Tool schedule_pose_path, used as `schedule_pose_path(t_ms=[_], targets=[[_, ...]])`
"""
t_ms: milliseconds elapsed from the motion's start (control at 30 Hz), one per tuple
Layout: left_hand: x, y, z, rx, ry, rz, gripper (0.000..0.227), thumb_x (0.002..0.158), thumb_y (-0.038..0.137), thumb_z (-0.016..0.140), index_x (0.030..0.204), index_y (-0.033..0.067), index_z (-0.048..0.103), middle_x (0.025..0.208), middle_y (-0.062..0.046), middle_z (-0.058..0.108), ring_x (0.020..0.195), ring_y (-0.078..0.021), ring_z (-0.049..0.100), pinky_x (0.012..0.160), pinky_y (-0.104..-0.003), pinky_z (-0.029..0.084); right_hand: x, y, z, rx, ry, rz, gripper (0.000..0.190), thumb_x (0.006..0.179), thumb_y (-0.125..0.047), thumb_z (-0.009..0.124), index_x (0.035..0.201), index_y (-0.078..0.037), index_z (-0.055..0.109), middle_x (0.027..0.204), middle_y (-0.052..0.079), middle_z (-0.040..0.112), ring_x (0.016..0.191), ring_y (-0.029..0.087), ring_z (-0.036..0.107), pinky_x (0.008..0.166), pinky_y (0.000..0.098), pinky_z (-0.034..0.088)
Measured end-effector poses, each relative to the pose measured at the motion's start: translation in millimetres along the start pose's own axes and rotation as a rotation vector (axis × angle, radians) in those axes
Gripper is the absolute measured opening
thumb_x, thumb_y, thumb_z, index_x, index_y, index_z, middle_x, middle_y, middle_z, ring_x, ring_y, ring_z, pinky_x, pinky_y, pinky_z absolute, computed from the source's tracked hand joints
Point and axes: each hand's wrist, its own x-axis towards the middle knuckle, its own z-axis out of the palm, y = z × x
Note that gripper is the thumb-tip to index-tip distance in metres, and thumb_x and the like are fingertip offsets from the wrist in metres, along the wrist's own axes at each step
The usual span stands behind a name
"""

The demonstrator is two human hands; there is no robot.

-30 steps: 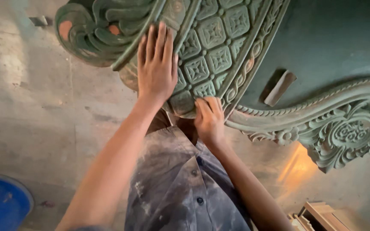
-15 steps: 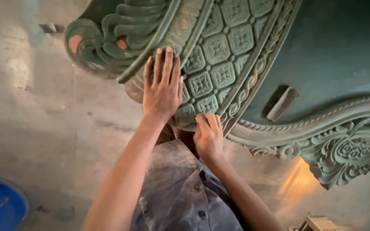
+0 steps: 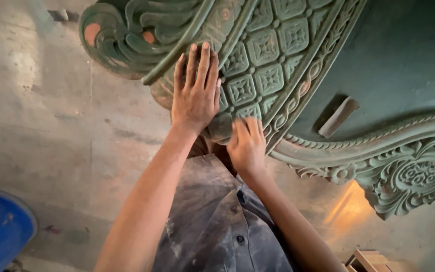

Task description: The person uses a small carving tool to refine the details of a patterned design on a large green wooden furniture piece. They hold the tool in their right hand and use their left hand to steady the surface while working on the carved squares and borders.

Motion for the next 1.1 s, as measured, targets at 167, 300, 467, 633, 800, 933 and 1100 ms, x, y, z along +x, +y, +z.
schedule_pose_path(t_ms=[167,300,467,633,800,933,1100], targets=[[0,0,-2,0.021,-0.003,0.006,0.051,0.114,0.026,0.047,0.158,-0.0017,0.044,0.167,-0.018,0.031,0.156,-0.0352,0.027,0.128,-0.054,0.023,-24,0,-29,0.09,-0.034,0.023,0.007,0.091,0.002,0.072,0.093,-0.001,0.066,0.093,0.013,0.061,0.089,0.034,0.06,0.079,0.0437,0.051],[-3,-2,7,-0.012,0.041,-0.005,0.048,0.114,0.025,0.046,0.156,0.0002,0.046,0.167,-0.016,0.035,0.156,-0.033,0.031,0.129,-0.053,0.023,12,2,-7,0.078,0.071,-0.046,0.01,0.091,0.007,0.07,0.099,0.002,0.066,0.099,0.016,0.06,0.094,0.036,0.06,0.084,0.0439,0.05],[-4,-6,10,-0.088,0.187,-0.149,0.043,0.113,0.025,0.048,0.151,0.0042,0.051,0.158,-0.012,0.049,0.15,-0.0269,0.043,0.126,-0.057,0.022,41,-2,17,-0.006,0.052,-0.129,0.025,0.085,0.009,0.065,0.109,0.006,0.067,0.107,0.019,0.058,0.1,0.039,0.058,0.087,0.0454,0.05],[-1,-5,2,-0.12,0.229,-0.187,0.043,0.112,0.025,0.049,0.149,0.0042,0.052,0.154,-0.013,0.053,0.147,-0.0268,0.048,0.125,-0.059,0.02,49,-6,22,-0.068,0.04,-0.127,0.036,0.074,0.011,0.061,0.109,0.006,0.066,0.106,0.021,0.056,0.101,0.042,0.058,0.089,0.0472,0.051],[0,-6,3,-0.143,0.259,-0.189,0.042,0.113,0.023,0.05,0.151,0.005,0.051,0.158,-0.014,0.049,0.147,-0.0266,0.046,0.126,-0.057,0.021,44,-4,14,-0.068,0.011,-0.11,0.027,0.082,0.009,0.065,0.109,0.005,0.066,0.105,0.018,0.06,0.099,0.039,0.059,0.087,0.0459,0.051],[-2,-2,-1,-0.186,0.185,-0.241,0.044,0.111,0.022,0.05,0.151,0.0046,0.05,0.16,-0.013,0.047,0.148,-0.0257,0.046,0.126,-0.056,0.02,63,-4,23,-0.047,0.0,-0.136,0.025,0.078,0.009,0.063,0.103,0.005,0.067,0.104,0.019,0.06,0.099,0.042,0.06,0.085,0.0468,0.051],[1,-5,2,-0.14,0.2,-0.223,0.042,0.113,0.022,0.05,0.152,0.0055,0.049,0.161,-0.011,0.047,0.149,-0.0242,0.046,0.128,-0.055,0.019,46,-8,14,-0.061,0.036,-0.114,0.017,0.088,0.006,0.066,0.105,0.002,0.068,0.102,0.017,0.059,0.097,0.038,0.06,0.083,0.0453,0.052]])
